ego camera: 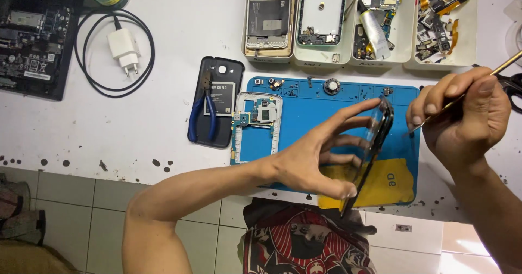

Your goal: Disassembling a mobile phone using a prying tool and a thin plastic card

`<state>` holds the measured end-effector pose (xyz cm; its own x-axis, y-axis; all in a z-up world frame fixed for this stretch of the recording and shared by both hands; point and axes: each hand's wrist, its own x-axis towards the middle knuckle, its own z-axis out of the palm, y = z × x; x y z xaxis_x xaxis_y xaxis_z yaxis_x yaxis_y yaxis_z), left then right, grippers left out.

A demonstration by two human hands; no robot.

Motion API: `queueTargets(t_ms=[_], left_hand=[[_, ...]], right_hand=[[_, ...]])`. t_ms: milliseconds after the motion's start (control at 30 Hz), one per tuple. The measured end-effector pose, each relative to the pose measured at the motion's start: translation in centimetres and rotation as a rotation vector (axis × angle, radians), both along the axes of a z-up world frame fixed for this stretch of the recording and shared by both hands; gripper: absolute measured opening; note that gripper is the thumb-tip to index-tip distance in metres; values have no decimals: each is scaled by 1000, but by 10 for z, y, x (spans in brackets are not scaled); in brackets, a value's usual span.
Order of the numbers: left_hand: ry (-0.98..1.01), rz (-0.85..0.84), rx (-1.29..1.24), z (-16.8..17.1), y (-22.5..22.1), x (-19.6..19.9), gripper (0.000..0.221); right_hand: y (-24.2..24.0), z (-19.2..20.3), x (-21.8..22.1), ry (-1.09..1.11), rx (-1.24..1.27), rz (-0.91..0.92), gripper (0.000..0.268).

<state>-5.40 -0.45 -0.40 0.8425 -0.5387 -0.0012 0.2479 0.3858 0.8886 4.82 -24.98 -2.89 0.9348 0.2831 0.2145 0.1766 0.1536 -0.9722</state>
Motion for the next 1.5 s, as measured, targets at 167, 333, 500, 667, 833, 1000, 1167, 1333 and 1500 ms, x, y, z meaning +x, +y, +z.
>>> queueTargets(t_ms=[167, 333, 500, 667, 833, 1000, 1167, 1333, 1500], left_hand=[[-8, 22, -5, -3, -5, -3, 107], [-26, 90, 46, -6, -6, -2, 104], [-13, 157, 74, -6, 0, 4, 107], [-59, 127, 18, -5, 7, 10, 108], [-138, 185, 118, -4, 8, 14, 109], [-101, 218, 135, -5, 13, 22, 116], [-115, 239, 239, -4, 12, 22, 110], [-131, 336, 383, 8, 10, 22, 109], [-218, 436, 579, 15, 13, 21, 104]], right_hand=[[-1, -1, 0, -11, -41, 5, 35], [-1, -2, -1, -28, -57, 24, 36], [2, 1, -1, 28, -54, 55, 38], [2, -5, 1, 51, 61, 91, 33], [6, -3, 0, 34, 109, 168, 25], [9, 9, -2, -39, 96, 210, 22], [11, 13, -5, -94, 129, 206, 21], [9, 17, -13, -199, 120, 201, 26], [9, 19, -17, -537, 42, 147, 30]])
